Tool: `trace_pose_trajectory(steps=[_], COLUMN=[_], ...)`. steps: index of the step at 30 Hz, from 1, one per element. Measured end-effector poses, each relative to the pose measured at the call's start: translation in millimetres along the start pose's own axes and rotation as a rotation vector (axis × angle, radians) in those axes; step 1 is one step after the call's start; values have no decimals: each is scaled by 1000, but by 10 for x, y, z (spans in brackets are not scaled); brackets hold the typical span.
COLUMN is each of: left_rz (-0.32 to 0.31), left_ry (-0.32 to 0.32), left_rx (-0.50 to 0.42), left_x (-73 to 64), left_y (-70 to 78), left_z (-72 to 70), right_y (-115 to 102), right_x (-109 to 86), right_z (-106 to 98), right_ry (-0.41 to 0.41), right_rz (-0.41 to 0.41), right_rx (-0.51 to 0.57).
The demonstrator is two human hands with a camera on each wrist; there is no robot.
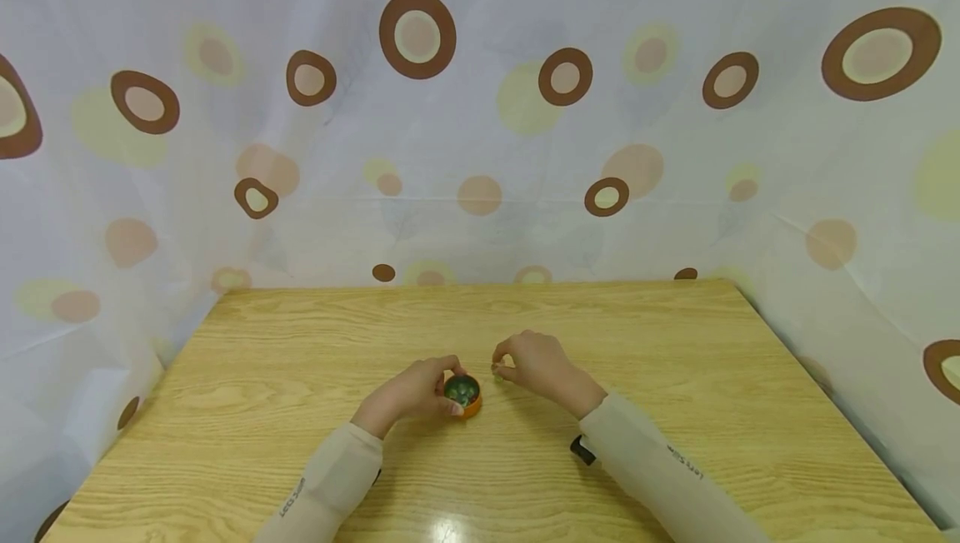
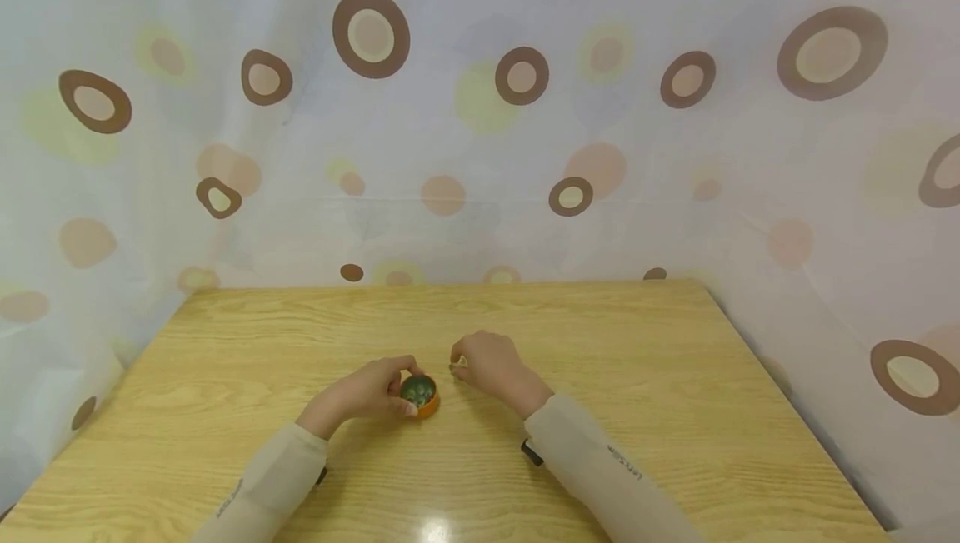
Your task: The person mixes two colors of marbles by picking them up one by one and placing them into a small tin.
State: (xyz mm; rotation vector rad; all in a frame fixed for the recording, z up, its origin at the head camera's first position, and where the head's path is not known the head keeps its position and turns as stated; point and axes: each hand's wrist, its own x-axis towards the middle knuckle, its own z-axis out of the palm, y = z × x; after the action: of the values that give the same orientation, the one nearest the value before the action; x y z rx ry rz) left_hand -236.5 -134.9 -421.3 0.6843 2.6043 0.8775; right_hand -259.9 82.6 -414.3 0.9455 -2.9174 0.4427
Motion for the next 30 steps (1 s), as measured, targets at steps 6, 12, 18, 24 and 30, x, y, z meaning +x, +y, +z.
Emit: trace_pose_trajectory(steps=[6,12,18,24,30], left_rz=[5,3,8,-5,-12], left_ry=[-1,-7,-9,-11,-17], left_rx=[-7,-4,-9,-14,-5], left_x=[-1,-5,-8,4,21], left_y=[-3,-9,-10,-13,-28], left_z=[-3,-6,-2,-3,6], right_y=[-46,-85,-137,-197,-226], right_x=[14,9,-6,-14,-13], right_z=[-6,7,2,-7,6], right_ry=[0,-3,-1,-14,-46], right_rz=[-29,-68,-93,-128,-152], right_rx=[3,27,27,14,25])
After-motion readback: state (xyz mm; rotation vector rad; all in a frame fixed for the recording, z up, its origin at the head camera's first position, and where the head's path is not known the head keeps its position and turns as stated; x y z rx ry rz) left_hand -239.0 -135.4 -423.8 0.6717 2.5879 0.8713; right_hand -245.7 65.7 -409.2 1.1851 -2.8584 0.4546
